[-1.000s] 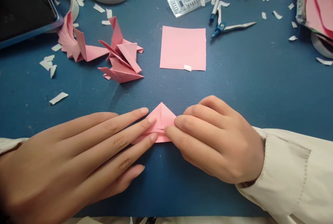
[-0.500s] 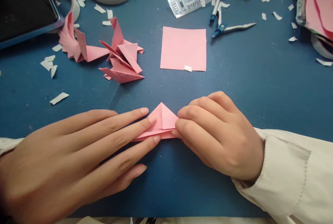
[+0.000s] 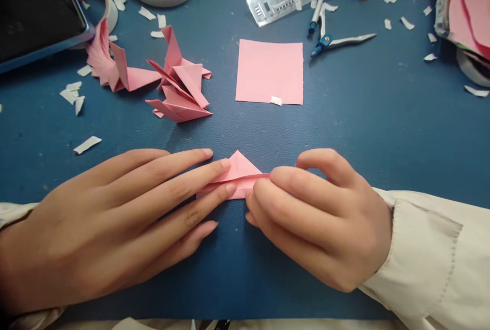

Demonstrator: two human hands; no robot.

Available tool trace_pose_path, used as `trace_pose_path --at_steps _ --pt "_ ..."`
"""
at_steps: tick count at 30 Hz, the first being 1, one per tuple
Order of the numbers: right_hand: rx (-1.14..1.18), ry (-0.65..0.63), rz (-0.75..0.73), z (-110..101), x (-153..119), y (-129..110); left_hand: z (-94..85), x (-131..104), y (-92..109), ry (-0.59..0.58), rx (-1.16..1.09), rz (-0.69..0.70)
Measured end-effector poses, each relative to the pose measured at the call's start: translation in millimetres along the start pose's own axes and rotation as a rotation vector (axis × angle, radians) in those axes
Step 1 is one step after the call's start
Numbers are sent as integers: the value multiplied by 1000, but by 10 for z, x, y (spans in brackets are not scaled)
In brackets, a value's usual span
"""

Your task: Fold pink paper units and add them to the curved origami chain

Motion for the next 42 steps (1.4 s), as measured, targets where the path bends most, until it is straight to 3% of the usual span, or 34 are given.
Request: trace_pose_path --at_steps 5,9,11,12,14,22,27,31,39,42 --pt "30 -85 26 36 13 -49 -10 -40 12 42 0 -11" --pt "0 -63 20 27 -3 -57 -79 -85 67 128 -120 20" --pt "10 -38 7 29 -17 -54 -96 -80 102 120 -200 42" --pt "13 -27 -4 34 -23 -51 -58 -73 84 16 -230 -42" --pt "8 -3 -30 41 -31 -43 -51 -43 97 2 -266 -41" --pt "27 -1 -13 69 -15 0 28 -31 55 28 -177 14" --pt "26 5 48 34 23 -16 -17 -85 114 40 -148 35" --pt "2 -11 67 -13 35 -18 -44 -102 132 3 -83 -76" --pt "-51 -20 6 35 -4 29 -39 -69 88 18 -140 34" --pt "-27 -4 32 65 -9 6 -22 -36 63 7 -150 7"
Point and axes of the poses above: each hand's wrist, its own x-axis towards the middle knuckle, its own z-axis out of the palm, y = z × x, the point moved 4 cm from there along x, towards the middle knuckle, and after that the axes turned 11 degrees about y, right-handed, at the moved point
